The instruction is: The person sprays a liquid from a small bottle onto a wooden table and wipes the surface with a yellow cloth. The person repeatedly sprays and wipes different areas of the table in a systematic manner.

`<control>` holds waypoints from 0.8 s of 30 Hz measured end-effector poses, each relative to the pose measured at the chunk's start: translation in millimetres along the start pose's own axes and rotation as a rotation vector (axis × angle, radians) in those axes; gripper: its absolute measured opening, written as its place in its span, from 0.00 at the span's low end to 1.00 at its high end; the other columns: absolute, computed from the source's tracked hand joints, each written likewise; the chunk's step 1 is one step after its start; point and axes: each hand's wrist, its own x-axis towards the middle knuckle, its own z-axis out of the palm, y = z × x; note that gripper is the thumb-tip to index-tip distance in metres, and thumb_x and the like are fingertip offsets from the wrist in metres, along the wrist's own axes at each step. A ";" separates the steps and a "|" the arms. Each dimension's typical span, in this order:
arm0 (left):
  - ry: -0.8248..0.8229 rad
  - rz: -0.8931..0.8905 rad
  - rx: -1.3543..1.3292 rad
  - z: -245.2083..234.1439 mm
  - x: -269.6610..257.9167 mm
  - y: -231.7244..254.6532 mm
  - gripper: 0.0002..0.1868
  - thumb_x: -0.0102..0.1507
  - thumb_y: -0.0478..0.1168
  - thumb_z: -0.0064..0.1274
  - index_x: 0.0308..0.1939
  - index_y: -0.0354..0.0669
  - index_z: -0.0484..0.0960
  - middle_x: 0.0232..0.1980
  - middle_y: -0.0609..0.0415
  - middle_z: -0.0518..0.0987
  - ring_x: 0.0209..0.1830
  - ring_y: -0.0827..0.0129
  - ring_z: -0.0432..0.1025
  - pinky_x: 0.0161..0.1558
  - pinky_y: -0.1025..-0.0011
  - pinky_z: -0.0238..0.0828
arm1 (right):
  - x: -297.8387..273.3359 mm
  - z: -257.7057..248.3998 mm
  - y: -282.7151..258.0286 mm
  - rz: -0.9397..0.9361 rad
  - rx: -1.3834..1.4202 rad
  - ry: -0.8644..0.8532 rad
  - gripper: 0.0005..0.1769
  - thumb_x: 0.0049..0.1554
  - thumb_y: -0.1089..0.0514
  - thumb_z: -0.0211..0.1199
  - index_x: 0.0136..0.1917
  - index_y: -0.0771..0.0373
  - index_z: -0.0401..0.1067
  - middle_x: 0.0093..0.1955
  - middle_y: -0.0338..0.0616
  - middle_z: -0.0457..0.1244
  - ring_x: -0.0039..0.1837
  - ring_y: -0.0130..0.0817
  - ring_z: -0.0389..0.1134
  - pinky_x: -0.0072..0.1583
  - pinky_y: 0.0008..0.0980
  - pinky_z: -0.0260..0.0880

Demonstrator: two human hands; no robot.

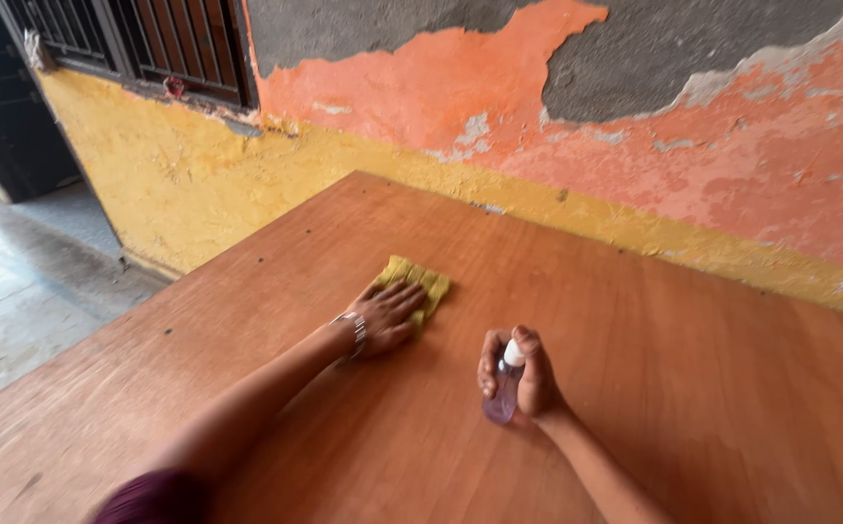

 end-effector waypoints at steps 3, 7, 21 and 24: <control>-0.002 0.230 -0.001 -2.6 -94.4 8.1 0.41 0.67 0.56 0.26 0.83 0.50 0.43 0.86 0.56 0.41 0.85 0.62 0.33 0.78 0.52 0.25 | -2.9 0.5 0.3 -0.004 -0.040 0.006 0.38 0.57 0.26 0.50 0.31 0.64 0.64 0.24 0.43 0.57 0.29 0.32 0.61 0.34 0.32 0.64; 0.055 0.347 -0.489 -19.1 -171.8 10.6 0.36 0.70 0.56 0.25 0.79 0.46 0.58 0.83 0.50 0.54 0.84 0.58 0.44 0.79 0.53 0.31 | -0.2 1.3 -5.0 0.037 -0.040 0.016 0.38 0.58 0.26 0.48 0.30 0.64 0.63 0.24 0.43 0.57 0.29 0.33 0.60 0.35 0.32 0.63; 0.431 0.109 -0.218 2.8 32.4 -19.3 0.29 0.55 0.30 0.50 0.62 0.41 0.77 0.64 0.48 0.78 0.62 0.52 0.72 0.61 0.60 0.70 | 0.1 0.6 -2.3 0.053 -0.082 0.018 0.37 0.57 0.27 0.47 0.30 0.64 0.63 0.23 0.44 0.57 0.28 0.34 0.59 0.35 0.33 0.63; 0.399 0.136 -0.238 1.6 47.1 -17.2 0.28 0.58 0.31 0.53 0.63 0.44 0.77 0.69 0.51 0.75 0.70 0.56 0.68 0.68 0.63 0.66 | 0.3 0.5 -4.1 0.050 -0.092 0.016 0.38 0.57 0.26 0.46 0.30 0.63 0.63 0.22 0.44 0.57 0.28 0.34 0.60 0.35 0.32 0.63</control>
